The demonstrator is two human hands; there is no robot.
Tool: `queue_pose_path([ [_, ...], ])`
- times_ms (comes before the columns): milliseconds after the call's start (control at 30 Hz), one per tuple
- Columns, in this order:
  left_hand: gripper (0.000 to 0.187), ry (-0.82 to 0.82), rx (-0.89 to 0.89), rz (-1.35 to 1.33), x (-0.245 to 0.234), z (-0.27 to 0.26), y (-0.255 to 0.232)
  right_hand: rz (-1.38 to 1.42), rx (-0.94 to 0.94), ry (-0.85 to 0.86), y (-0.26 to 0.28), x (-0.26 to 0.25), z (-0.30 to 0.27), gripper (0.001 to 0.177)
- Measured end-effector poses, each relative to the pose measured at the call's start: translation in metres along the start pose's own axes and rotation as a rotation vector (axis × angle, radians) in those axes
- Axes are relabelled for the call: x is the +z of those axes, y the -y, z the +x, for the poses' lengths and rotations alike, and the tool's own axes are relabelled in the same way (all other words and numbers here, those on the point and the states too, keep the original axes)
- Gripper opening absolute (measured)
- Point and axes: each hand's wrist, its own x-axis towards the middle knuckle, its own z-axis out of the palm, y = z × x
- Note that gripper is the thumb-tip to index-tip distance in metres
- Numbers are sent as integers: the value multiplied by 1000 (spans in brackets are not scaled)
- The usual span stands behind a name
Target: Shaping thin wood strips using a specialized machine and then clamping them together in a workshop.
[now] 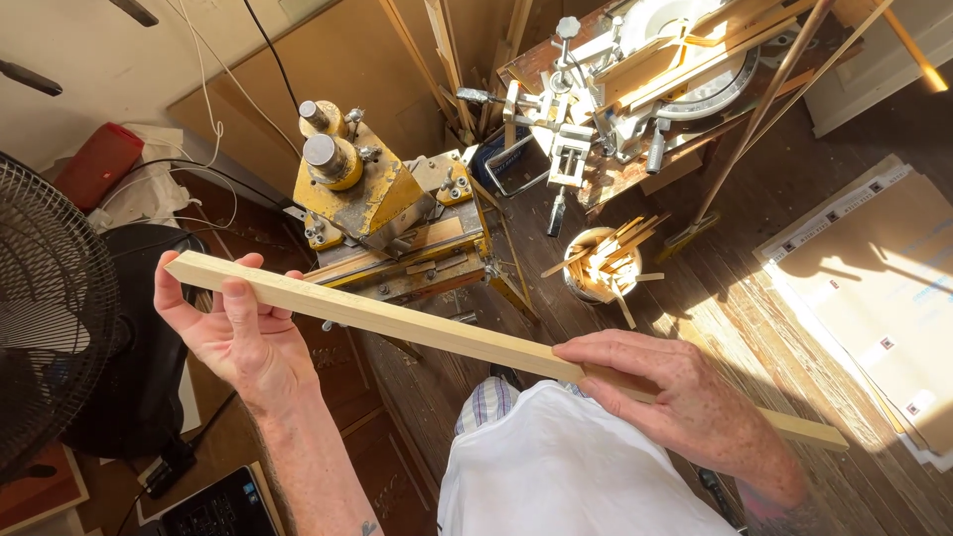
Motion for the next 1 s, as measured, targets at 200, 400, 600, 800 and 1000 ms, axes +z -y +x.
queue_pose_path([
  [200, 58, -31, -27, 12, -1, 0, 0, -80, 95, -39, 0, 3, -2, 35],
  [400, 59, -41, -44, 37, 6, -3, -7, -32, 30, -55, -2, 1, 1, 27],
  [600, 64, -50, -45, 55, 6, -4, -7, -19, 80, -29, -3, -1, -1, 27],
  [800, 65, -68, -63, 84, 8, -7, -8, -36, 107, 7, -8, -2, -3, 35],
  [1000, 67, -102, -102, 112, 13, -8, -5, -68, 253, -18, -14, 2, -4, 38],
])
